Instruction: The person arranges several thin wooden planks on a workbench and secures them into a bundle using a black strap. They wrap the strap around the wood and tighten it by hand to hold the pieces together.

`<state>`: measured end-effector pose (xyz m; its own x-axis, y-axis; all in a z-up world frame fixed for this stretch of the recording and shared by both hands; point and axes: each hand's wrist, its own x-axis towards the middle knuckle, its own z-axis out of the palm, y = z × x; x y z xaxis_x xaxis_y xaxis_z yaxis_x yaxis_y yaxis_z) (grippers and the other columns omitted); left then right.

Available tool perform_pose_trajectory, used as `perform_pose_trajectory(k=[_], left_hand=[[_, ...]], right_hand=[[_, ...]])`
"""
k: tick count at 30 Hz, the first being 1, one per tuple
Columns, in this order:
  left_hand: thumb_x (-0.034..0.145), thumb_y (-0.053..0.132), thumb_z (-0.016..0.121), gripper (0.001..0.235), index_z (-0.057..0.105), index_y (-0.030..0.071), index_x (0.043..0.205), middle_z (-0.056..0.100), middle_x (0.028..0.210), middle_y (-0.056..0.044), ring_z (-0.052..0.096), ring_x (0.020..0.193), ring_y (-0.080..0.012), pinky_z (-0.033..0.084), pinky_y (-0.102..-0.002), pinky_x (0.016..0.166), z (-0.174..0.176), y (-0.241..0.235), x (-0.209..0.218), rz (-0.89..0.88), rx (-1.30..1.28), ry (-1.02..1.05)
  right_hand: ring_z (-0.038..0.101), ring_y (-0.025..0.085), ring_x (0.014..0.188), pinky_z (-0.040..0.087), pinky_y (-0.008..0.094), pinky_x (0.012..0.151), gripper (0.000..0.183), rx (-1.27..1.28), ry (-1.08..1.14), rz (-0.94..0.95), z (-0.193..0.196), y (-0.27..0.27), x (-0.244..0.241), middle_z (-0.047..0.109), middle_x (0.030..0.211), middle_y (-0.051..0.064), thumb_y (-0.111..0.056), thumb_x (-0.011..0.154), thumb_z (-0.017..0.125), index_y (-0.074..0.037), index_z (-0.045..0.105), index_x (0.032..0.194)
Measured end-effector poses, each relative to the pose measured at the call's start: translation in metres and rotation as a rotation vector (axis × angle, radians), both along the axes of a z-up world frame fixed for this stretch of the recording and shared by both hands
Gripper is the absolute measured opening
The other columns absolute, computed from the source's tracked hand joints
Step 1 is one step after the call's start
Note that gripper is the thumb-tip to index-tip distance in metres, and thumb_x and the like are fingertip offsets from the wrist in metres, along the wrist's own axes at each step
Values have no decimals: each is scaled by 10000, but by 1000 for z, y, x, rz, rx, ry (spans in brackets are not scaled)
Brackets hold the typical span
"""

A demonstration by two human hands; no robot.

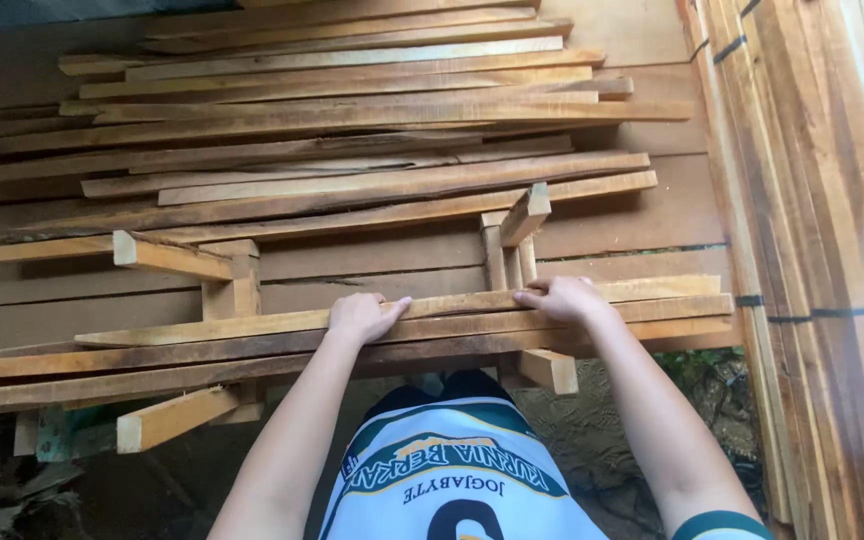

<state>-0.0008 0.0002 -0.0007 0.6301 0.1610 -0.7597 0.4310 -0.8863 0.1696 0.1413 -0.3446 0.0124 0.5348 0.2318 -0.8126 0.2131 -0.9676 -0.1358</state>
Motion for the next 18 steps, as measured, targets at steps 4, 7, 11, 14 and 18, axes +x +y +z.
perform_pose_trajectory(k=[4, 7, 11, 14, 18], left_hand=[[898, 829, 273, 816, 687, 259, 1309, 711, 1328, -61, 611, 1332, -246, 447, -425, 1114, -8, 1, -3, -2, -19, -34], [976, 710, 349, 673, 681, 225, 1304, 722, 1287, -54, 640, 1281, -250, 434, -442, 1087, -17, 0, -17, -38, 13, -175], [947, 718, 461, 724, 492, 185, 1437, 568, 1444, -44, 498, 1372, -253, 336, -467, 1151, -17, 1, -30, -104, 11, -307], [799, 741, 667, 1117, 224, 110, 1608, 311, 1639, -107, 297, 1508, -320, 185, -563, 1244, 14, 18, -49, -124, -31, -343], [561, 803, 839, 1513, 37, 124, 1649, 78, 1726, -110, 105, 1565, -361, 18, -638, 1259, 27, 38, -75, -324, 85, -264]], right_hand=[[527, 238, 1428, 299, 445, 1210, 822, -10, 31, -4, -15, 6, 17, 638, 1466, 26, -879, 849, 431, -352, 588, 1461], [468, 337, 1467, 303, 480, 1245, 923, 56, 126, -40, 33, 45, 19, 589, 1505, 154, -842, 811, 543, -182, 606, 1454], [484, 342, 1445, 352, 468, 1219, 959, 113, 171, 150, 87, 121, 4, 583, 1491, 177, -823, 836, 506, -105, 573, 1468], [510, 314, 1424, 377, 473, 1196, 995, 104, 153, 279, 73, 176, -20, 589, 1480, 155, -882, 813, 465, -141, 569, 1469], [502, 320, 1429, 369, 494, 1198, 1111, 158, 182, 207, 27, 227, -65, 586, 1470, 184, -938, 840, 170, -102, 564, 1456]])
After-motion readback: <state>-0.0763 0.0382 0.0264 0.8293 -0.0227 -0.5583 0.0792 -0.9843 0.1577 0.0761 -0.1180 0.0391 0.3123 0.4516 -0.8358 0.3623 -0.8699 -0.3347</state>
